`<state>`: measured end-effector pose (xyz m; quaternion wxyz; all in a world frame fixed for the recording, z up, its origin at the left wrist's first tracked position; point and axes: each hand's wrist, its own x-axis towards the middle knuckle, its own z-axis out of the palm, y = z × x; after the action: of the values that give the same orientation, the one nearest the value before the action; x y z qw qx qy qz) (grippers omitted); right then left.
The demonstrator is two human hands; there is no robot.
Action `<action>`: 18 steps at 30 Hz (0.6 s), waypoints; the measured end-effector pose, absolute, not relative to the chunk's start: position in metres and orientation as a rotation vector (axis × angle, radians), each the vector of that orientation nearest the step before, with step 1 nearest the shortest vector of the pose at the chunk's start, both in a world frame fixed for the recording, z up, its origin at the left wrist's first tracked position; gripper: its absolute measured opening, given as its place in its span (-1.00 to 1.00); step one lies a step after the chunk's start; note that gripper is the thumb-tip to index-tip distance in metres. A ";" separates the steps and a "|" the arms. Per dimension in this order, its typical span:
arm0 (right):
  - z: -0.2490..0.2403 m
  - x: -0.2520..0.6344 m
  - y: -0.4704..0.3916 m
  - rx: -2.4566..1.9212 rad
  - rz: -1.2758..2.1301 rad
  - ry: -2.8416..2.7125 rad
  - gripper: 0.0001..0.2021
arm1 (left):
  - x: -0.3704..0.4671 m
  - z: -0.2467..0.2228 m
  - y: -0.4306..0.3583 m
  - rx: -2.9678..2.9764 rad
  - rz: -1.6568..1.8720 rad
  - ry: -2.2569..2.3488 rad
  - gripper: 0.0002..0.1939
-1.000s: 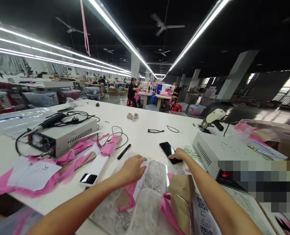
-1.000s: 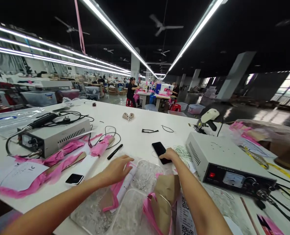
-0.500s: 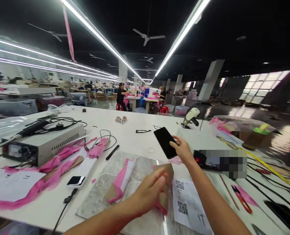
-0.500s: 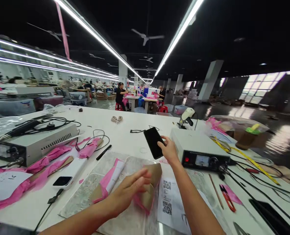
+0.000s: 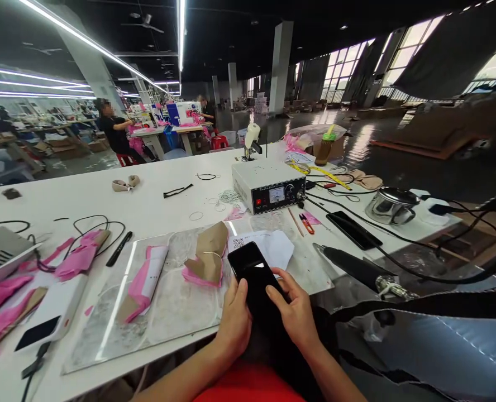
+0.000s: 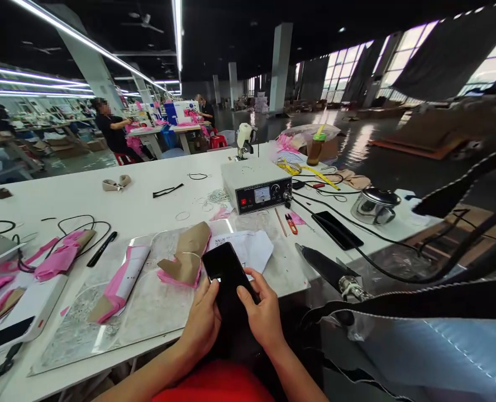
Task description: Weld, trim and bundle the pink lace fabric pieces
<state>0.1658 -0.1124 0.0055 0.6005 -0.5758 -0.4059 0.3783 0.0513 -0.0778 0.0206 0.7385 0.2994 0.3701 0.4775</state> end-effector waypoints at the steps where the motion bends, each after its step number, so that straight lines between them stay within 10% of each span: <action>1: 0.004 0.168 -0.113 -1.340 0.871 -0.932 -0.55 | 0.054 0.021 -0.078 0.660 1.052 0.809 -0.70; 18: 0.026 0.192 -0.121 -1.500 1.197 -1.382 -0.44 | 0.032 0.028 -0.061 0.394 0.818 0.702 -0.84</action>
<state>0.1918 -0.1213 0.0264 0.3785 -0.5872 -0.5408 0.4685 0.0319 -0.0606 0.0276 0.8399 0.1864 0.3321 0.3867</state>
